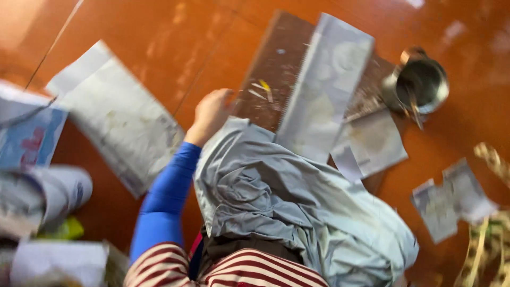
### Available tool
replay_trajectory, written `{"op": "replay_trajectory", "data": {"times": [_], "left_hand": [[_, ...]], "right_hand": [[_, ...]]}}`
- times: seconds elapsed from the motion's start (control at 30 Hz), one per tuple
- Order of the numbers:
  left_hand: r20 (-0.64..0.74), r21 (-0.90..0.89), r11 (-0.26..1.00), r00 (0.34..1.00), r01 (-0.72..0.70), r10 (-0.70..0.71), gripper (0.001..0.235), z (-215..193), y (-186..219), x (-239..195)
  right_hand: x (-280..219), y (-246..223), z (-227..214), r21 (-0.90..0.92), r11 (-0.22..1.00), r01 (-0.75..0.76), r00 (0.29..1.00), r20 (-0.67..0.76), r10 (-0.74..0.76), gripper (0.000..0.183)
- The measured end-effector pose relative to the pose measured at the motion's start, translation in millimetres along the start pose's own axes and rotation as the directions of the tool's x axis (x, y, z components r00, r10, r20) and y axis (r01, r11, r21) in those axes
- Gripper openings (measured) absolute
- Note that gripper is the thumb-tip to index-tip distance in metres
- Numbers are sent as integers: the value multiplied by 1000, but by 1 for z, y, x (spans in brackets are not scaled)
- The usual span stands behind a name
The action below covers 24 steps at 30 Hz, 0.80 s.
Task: Cut pieces of patterned paper, apply adhesive paste, and stick them onto a bamboo giraffe frame to decorate it.
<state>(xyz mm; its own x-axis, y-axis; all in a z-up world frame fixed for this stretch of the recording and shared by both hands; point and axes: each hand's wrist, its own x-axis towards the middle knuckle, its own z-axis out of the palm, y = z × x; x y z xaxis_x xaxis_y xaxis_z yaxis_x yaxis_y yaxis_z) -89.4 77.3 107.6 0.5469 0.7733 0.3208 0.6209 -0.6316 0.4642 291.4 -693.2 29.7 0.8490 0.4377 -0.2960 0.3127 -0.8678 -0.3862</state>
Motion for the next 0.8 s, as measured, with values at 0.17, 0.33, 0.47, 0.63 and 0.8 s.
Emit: {"op": "replay_trajectory", "data": {"times": [0.17, 0.33, 0.47, 0.63, 0.8], "left_hand": [[523, -19, 927, 794, 375, -310, 50, 155, 88, 43], [487, -167, 813, 763, 558, -424, 50, 283, 64, 15], [252, -555, 691, 885, 463, -391, 21, 284, 34, 34], [14, -410, 886, 973, 215, -230, 20, 104, -26, 107], [-331, 344, 926, 943, 155, -35, 18, -99, -108, 98]], "right_hand": [[12, 82, 59, -10, 991, -132, 987, -92, 131, 62], [-6, -4, 5, -204, 907, -368, 892, -352, 283, 53], [11, -93, -3, 116, 993, 30, 792, -608, 46, 35], [43, -241, -16, -175, 962, 209, 815, -513, -270, 33], [60, -289, -9, -115, 915, 387, 814, -423, -397, 31]]}}
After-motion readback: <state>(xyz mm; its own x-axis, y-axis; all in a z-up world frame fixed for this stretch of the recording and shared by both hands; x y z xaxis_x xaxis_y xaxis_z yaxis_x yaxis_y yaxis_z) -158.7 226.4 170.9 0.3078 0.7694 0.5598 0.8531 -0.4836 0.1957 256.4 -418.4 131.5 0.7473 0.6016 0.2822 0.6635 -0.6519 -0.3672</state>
